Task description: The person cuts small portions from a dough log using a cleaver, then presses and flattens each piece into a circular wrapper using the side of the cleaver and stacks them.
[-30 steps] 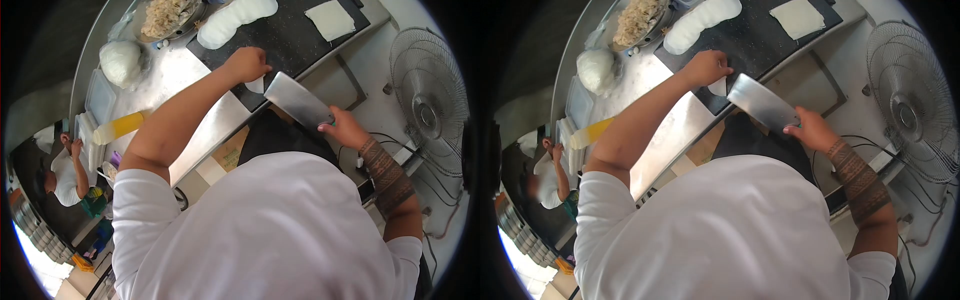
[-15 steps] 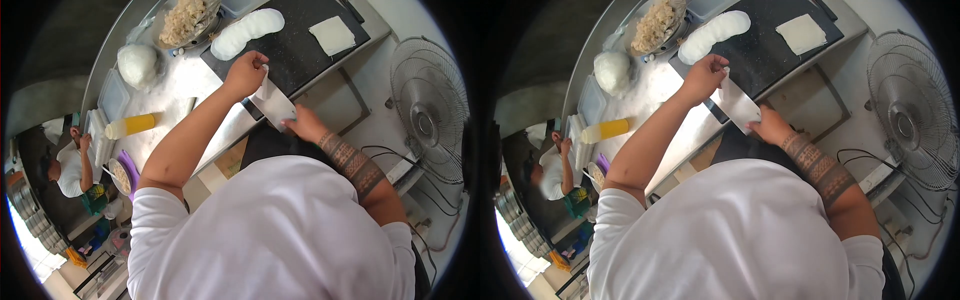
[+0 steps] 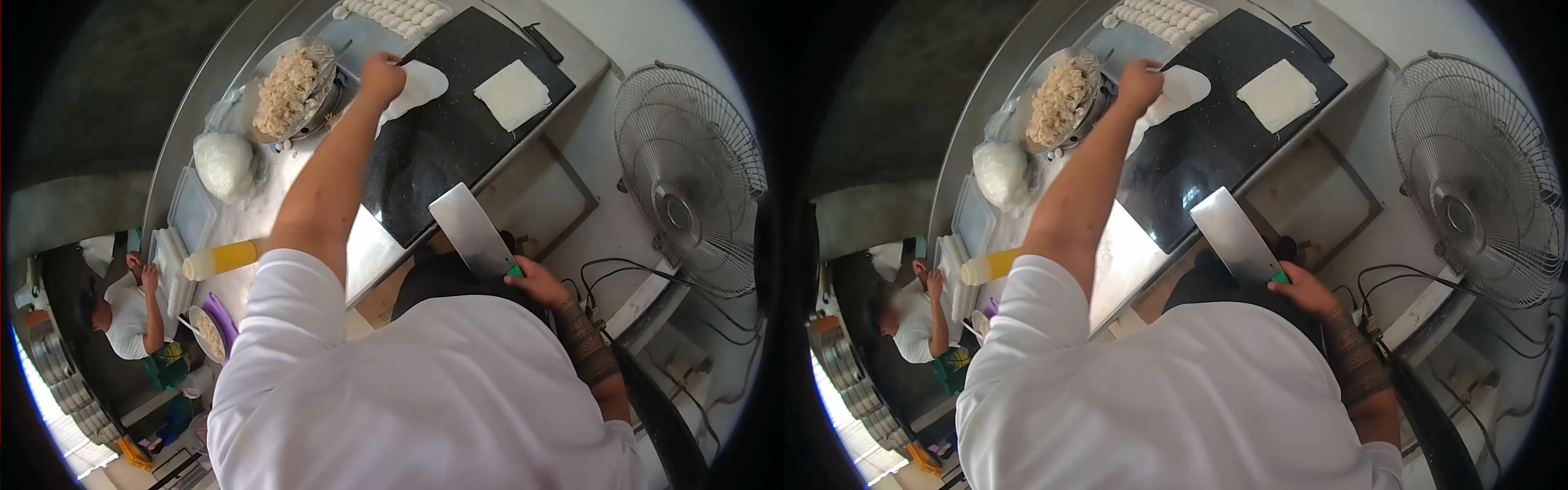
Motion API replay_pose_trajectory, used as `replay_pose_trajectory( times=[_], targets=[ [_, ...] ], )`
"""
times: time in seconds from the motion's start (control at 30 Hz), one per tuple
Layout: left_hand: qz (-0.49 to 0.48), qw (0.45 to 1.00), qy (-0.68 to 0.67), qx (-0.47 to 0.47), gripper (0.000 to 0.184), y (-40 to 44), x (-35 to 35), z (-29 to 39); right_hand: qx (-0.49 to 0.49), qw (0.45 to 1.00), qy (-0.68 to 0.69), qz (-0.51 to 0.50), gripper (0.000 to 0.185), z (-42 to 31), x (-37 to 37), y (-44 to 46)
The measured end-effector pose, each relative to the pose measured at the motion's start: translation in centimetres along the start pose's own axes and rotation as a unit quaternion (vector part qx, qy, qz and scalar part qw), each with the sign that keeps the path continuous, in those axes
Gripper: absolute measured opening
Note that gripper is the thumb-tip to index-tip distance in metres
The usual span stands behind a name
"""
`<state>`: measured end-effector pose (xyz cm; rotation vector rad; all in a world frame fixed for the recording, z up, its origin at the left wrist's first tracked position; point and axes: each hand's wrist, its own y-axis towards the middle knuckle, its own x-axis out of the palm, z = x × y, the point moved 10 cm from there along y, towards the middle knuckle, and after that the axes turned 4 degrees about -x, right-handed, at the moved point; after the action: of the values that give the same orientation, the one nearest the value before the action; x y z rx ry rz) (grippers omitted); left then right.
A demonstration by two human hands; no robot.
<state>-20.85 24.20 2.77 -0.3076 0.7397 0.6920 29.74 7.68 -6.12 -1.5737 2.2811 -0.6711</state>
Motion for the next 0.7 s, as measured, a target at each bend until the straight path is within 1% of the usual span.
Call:
replay_pose_trajectory(
  times=[0.03,0.07,0.1,0.17,0.23,0.27,0.3,0.37,0.4,0.5,0.53,0.63,0.7],
  targets=[
    [0.087,0.995,0.034,0.022,0.039,-2.1,-1.5,-0.2,-0.004,1.0,0.006,-0.004,0.05,0.7,0.0,-0.5],
    [0.122,0.992,-0.022,0.011,0.038,-3.8,-2.2,-1.1,-0.035,0.999,0.001,0.016,0.05,0.9,-0.2,-0.6],
    [0.157,0.985,-0.078,-0.001,0.036,-5.8,-3.2,-2.1,-0.031,0.999,-0.02,0.031,0.051,1.1,-0.5,-0.7],
    [0.16,0.983,-0.087,0.028,0.034,-10.6,-4.9,-3.1,-0.027,0.996,-0.065,0.058,0.054,0.8,-0.9,-0.6],
    [0.166,0.984,-0.068,-0.016,0.029,-16.6,-6.6,-5.8,-0.104,0.982,-0.132,0.084,0.056,-0.2,-1.2,0.8],
    [0.184,0.983,-0.019,-0.007,0.03,-19.7,-7.7,-7.0,-0.143,0.972,-0.164,0.092,0.057,-0.8,-1.1,1.4],
    [0.205,0.978,0.031,0.003,0.031,-23.1,-8.7,-8.4,-0.138,0.968,-0.187,0.099,0.057,-2.0,-0.8,1.7],
    [0.261,0.962,0.083,-0.003,0.037,-29.4,-11.5,-10.6,-0.121,0.959,-0.236,0.102,0.058,-7.0,0.4,3.1],
    [0.273,0.953,0.128,-0.042,0.047,-31.9,-12.8,-12.0,-0.212,0.946,-0.227,0.094,0.052,-7.7,1.2,4.8],
    [0.341,0.913,0.183,-0.129,0.057,-38.2,-16.7,-16.1,-0.251,0.925,-0.282,0.049,0.046,-16.7,6.7,8.3],
    [0.358,0.904,0.192,-0.138,0.062,-39.6,-17.5,-17.4,-0.254,0.911,-0.323,0.024,0.043,-18.3,8.9,9.9],
    [0.328,0.912,0.083,-0.232,0.058,-40.8,-17.9,-22.0,-0.27,0.862,-0.426,-0.04,0.034,-22.4,16.1,14.8],
    [0.345,0.917,0.095,-0.177,0.046,-40.7,-18.2,-21.9,-0.29,0.828,-0.474,-0.076,0.028,-24.3,21.1,17.1]
  ],
)
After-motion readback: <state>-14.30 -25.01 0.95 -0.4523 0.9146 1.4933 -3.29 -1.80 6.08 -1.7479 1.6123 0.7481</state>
